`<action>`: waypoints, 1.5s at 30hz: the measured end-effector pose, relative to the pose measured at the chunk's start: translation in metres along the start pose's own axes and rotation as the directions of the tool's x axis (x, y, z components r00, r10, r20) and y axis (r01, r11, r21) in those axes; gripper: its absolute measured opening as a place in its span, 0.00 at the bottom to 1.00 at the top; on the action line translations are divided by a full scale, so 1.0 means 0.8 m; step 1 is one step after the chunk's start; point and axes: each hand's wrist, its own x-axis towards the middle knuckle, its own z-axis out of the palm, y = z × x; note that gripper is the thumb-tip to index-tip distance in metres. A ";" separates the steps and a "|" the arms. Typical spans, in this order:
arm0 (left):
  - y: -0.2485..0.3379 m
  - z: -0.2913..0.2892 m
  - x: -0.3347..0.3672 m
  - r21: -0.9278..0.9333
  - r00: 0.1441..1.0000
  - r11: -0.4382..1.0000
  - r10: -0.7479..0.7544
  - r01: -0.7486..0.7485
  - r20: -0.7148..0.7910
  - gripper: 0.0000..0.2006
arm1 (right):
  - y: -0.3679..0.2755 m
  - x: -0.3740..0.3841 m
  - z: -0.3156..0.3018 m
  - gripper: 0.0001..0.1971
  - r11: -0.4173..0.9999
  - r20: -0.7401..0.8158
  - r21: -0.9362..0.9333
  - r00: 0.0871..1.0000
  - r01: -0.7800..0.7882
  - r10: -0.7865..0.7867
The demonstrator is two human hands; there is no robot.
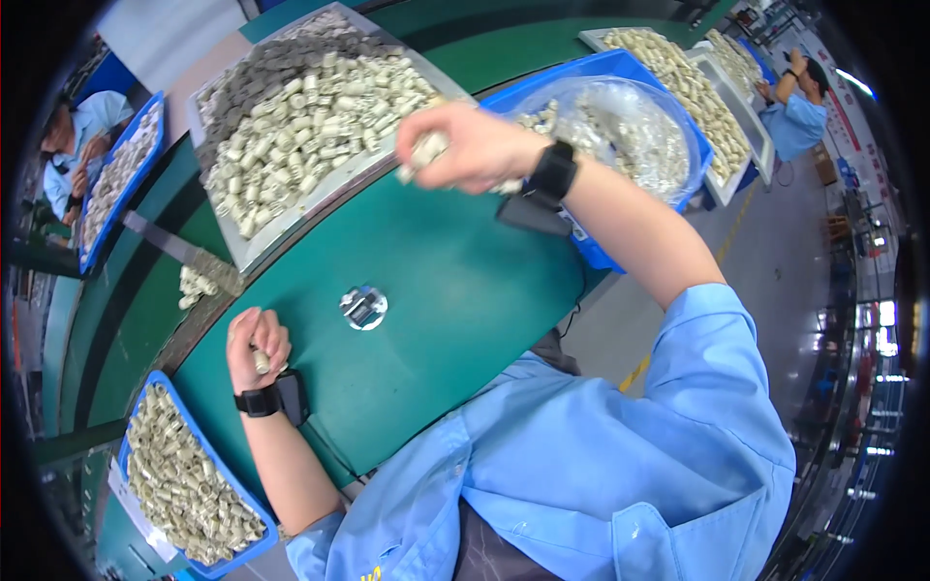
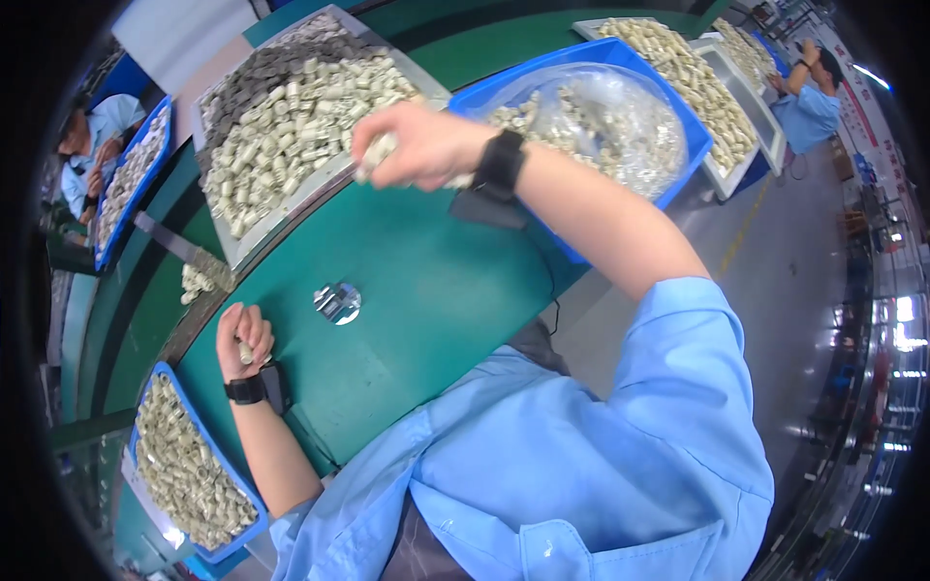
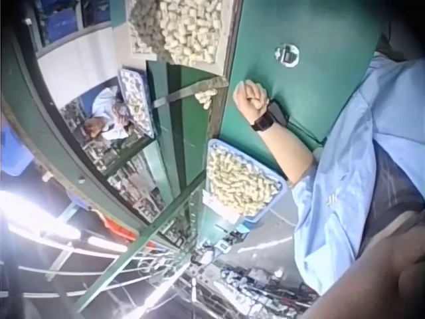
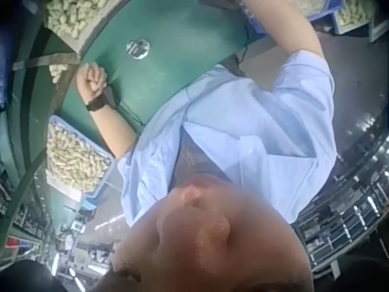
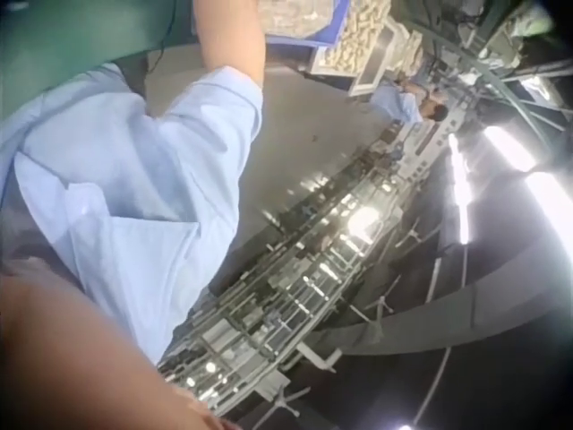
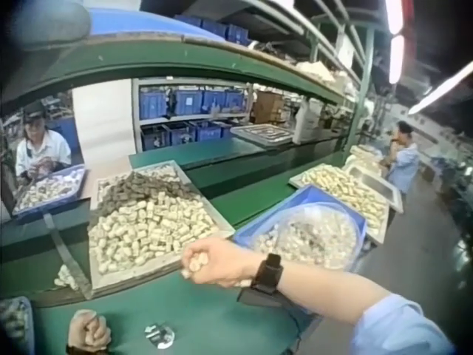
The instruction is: The person picks up a plastic component and a plastic cap by hand, fits the cap onto the component, and presses them together. After assembling the parts, the person presses a tally counter and places the finished assembly into a blue bin.
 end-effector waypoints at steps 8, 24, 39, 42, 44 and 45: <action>0.001 0.015 0.000 0.001 1.000 1.000 0.004 -0.004 -0.030 0.22 | 0.076 0.123 0.120 0.12 0.665 0.269 -0.498 0.828 0.557 -0.492; 0.003 0.018 0.003 0.055 0.999 0.998 -0.005 0.007 -0.040 0.21 | 0.012 0.103 0.103 0.13 0.460 0.334 -0.718 0.839 0.522 -0.429; -0.001 0.023 -0.006 0.273 1.000 0.962 0.003 0.002 -0.019 0.22 | 0.097 -0.026 0.071 0.16 0.622 -0.199 -0.781 0.921 0.057 -0.334; -0.002 0.028 -0.003 0.279 1.000 0.960 0.003 -0.001 -0.007 0.22 | 0.100 -0.011 0.100 0.22 0.759 -0.220 -0.644 0.926 0.097 -0.305; -0.002 0.026 -0.003 0.281 1.000 0.960 0.002 -0.001 -0.004 0.22 | 0.098 0.001 0.110 0.21 0.824 -0.247 -0.562 0.935 0.074 -0.253; -0.003 0.025 -0.003 0.277 1.000 0.961 0.002 -0.003 0.004 0.22 | 0.097 0.005 0.113 0.20 0.852 -0.264 -0.520 0.938 0.057 -0.224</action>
